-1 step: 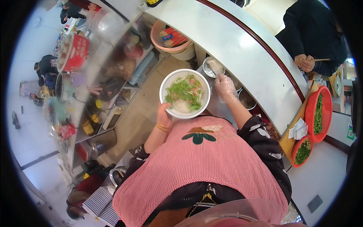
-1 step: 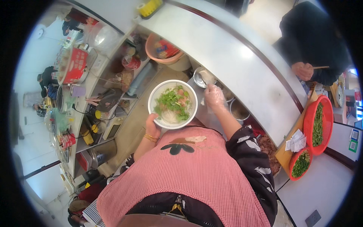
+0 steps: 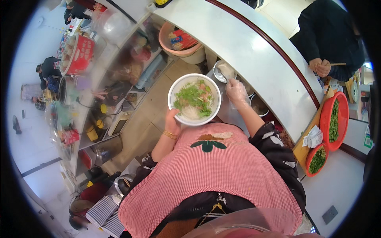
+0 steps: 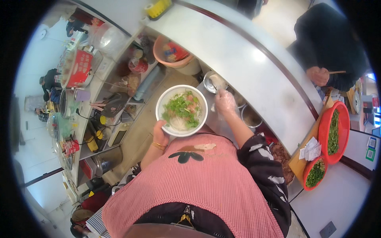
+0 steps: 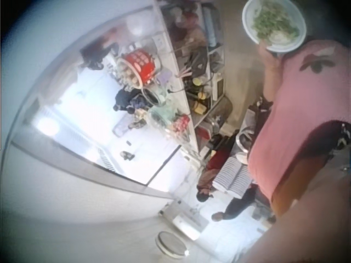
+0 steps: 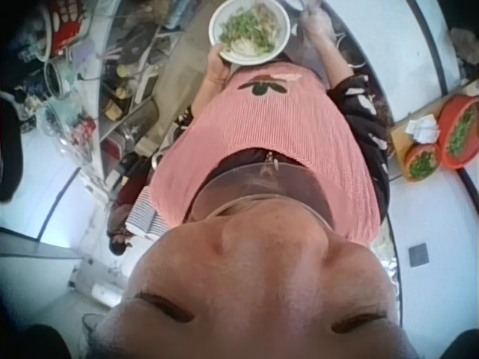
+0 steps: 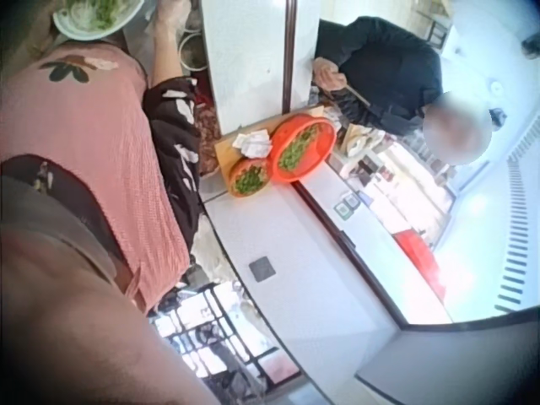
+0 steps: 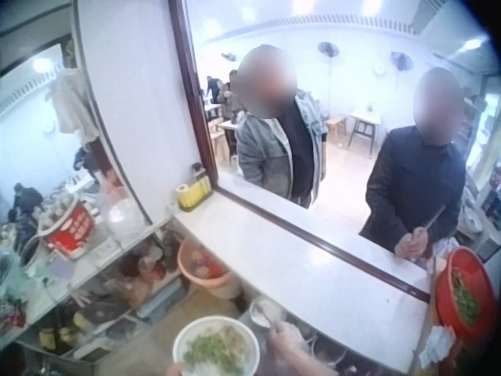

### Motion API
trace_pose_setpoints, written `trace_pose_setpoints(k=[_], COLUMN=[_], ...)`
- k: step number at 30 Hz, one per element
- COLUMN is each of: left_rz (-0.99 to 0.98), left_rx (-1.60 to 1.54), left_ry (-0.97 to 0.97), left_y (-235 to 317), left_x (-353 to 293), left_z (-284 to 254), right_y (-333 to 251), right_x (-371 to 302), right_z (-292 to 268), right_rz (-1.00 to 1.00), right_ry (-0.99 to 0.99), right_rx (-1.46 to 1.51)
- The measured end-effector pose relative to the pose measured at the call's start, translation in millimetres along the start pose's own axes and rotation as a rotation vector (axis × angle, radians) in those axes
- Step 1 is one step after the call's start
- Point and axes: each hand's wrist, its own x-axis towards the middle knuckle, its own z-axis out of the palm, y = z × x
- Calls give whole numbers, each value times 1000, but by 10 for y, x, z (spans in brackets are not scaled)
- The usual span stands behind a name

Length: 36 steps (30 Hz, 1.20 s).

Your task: The person assembles multiple bowls of noodle soup by adding sliced meat, chopped greens, and broth from a large pot. They use a ladle to pour broth and hand off each completed bowl to customers at the counter.

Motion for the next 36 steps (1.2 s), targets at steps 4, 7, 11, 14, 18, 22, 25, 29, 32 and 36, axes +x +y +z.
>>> trace_pose_setpoints(k=[4,7,11,14,18,22,25,29,32,36], left_rz=[91,-9,84,132,105,-59,-80,59,169,496], left_rx=[-28,8,32,76,58,-249,-392,-468,-588,-432], left_ry=[-127,-23,-65,18,131,-49,-61,141,113,196], left_y=[-29,-28,-36,-10,12,-71,-106,-11,217,774], left_x=[35,103,166,192,85,-138,-205,-203,-243,-238], left_z=[-15,-31,13,73,100,89,35,-222,-614,-1305], right_y=[-146,-147,-197,-212,-22,201,55,-640,-1290,-2453], right_x=[37,-198,-599,-783,-467,-59,38,186,279,438], right_z=[-293,-585,-918,-1005,-701,-364,-270,42,430,1255], right_rz=[55,137,17,-181,-268,-159,-306,-562,-696,-918], right_ry=[65,23,21,7,121,-1,90,-44,-172,-263], right_rx=[73,206,282,253,100,-287,-386,-230,-164,-119])
